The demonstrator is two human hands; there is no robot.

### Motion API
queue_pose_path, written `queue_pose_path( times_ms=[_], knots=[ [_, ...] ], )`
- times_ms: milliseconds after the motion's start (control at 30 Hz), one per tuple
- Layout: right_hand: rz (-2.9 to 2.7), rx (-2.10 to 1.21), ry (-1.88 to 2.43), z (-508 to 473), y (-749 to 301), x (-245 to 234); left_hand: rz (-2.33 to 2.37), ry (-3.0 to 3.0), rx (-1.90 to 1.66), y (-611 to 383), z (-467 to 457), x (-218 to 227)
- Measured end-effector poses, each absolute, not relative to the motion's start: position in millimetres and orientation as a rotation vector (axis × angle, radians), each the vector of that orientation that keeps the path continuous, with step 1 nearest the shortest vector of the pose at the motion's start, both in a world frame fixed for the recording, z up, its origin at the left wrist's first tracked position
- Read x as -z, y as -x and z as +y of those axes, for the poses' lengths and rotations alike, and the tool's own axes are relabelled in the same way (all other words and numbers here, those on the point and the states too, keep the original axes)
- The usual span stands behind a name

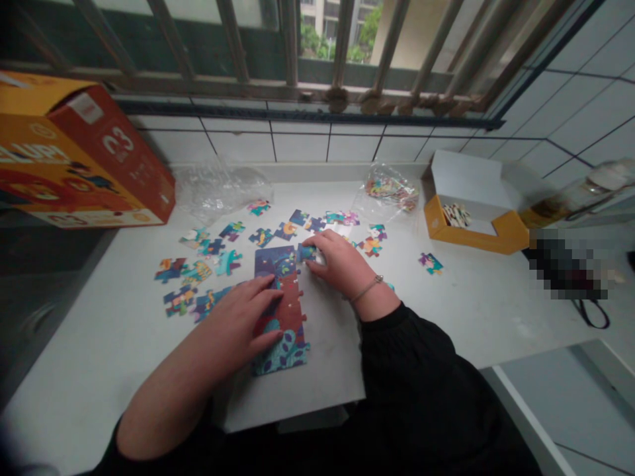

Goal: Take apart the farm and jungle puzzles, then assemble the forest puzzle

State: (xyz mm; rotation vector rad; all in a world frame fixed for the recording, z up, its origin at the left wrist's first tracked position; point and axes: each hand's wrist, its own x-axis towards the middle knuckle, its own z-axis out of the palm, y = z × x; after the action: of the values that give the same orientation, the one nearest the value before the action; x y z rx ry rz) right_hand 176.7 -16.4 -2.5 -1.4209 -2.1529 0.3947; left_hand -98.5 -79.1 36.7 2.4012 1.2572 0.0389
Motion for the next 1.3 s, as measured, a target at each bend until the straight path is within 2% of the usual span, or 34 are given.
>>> queue_pose_path(
  times_ms=[167, 1300],
  knots=[
    [-2.227, -0.376, 1.316, -9.9, -173.9, 13.9, 1.27, -2.392, -0.082, 98.3, -79.5, -35.4],
    [-2.202, -0.319, 1.457, -16.9, -173.2, 6.7, 1.276, -2.409, -0.099, 97.7, -80.3, -35.2]
  ],
)
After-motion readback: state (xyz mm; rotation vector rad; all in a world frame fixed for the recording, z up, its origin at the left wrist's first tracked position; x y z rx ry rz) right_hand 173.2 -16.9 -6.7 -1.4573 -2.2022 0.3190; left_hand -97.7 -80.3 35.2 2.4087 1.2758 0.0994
